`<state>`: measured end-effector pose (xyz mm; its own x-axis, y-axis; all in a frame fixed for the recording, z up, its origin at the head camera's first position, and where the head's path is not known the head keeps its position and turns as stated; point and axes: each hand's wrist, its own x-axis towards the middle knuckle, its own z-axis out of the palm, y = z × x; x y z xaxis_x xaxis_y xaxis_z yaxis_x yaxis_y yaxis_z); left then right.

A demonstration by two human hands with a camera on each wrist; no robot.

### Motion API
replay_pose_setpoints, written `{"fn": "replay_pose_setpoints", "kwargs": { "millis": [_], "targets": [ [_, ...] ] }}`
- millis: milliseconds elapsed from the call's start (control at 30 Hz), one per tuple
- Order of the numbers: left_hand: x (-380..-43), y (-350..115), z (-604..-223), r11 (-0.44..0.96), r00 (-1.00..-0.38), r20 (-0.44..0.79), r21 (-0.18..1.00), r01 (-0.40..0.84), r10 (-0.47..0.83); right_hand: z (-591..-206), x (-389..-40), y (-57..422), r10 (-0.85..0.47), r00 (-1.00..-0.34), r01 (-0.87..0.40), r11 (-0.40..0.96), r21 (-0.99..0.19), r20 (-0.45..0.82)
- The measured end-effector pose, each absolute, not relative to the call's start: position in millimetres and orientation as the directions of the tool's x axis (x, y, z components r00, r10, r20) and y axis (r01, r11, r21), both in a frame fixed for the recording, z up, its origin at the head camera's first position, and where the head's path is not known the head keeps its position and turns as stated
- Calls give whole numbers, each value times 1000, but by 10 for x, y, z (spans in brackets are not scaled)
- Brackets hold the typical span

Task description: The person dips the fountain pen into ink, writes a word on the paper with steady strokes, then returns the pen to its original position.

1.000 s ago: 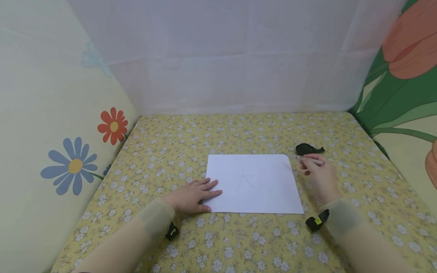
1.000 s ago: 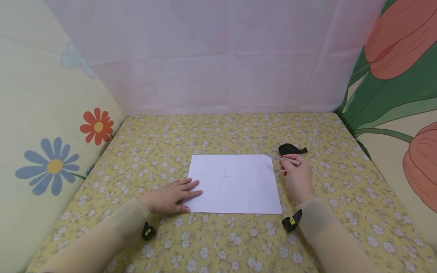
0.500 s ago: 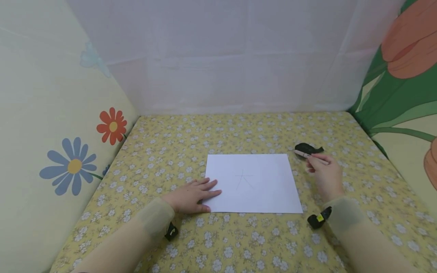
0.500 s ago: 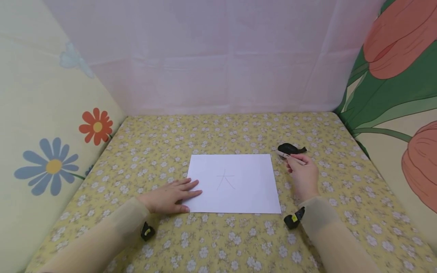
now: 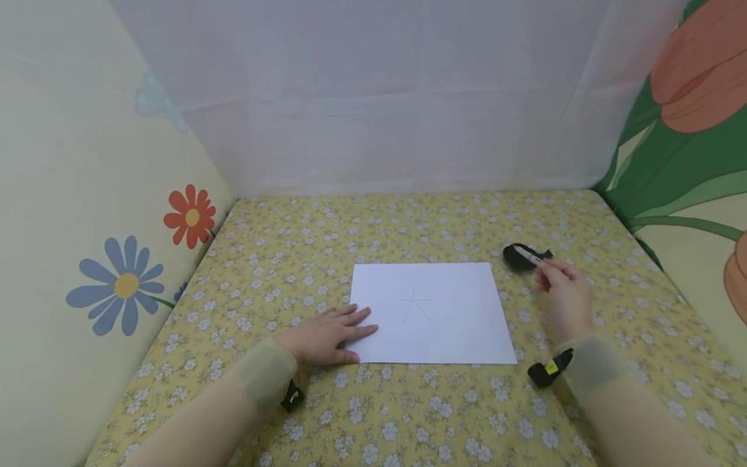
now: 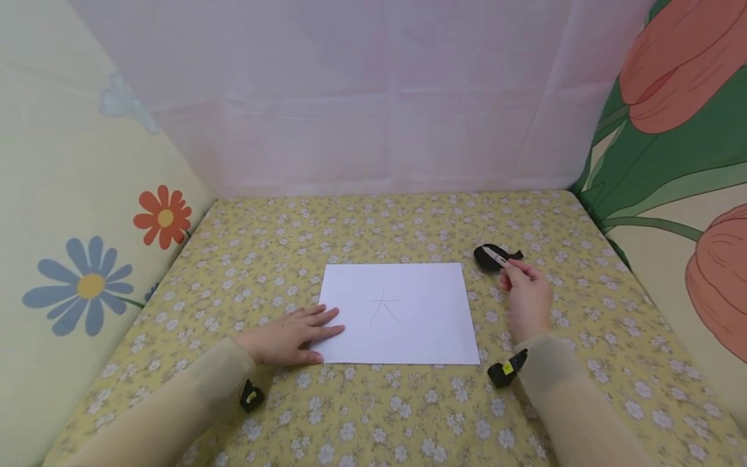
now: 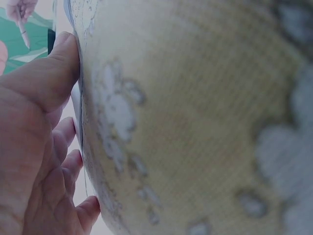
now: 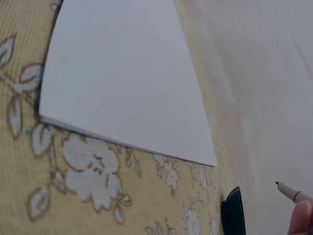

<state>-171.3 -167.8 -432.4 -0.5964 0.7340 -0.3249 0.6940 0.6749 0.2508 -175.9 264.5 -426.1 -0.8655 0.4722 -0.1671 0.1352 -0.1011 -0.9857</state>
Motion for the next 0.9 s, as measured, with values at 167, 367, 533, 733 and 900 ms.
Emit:
{"fn": "replay_pose_setpoints", "kwargs": {
  "millis": [167,367,533,733,900],
  "targets": [
    [-1704,-1676,-4320,673,-596,-322,245,698,735,-4252,-1765,2697,469,-861,149,-140,-979,-198],
    [-1699,-1677,-4317,677,-600,-322,250,692,732,-4263,-1814,2739,531,-805,149,-250,-957,-264],
    [-1702,-1680,-4326,680,-602,-323,248,691,730,-4294,-1858,2771,580,-739,184,-317,-931,-343],
    [-1705,-1677,-4325,679,-602,-322,242,694,730,-4349,-1900,2799,607,-705,157,-370,-916,-367],
    [-1704,-1677,-4325,678,-601,-324,240,695,731,-4404,-1939,2816,630,-680,151,-380,-912,-375]
  ]
}}
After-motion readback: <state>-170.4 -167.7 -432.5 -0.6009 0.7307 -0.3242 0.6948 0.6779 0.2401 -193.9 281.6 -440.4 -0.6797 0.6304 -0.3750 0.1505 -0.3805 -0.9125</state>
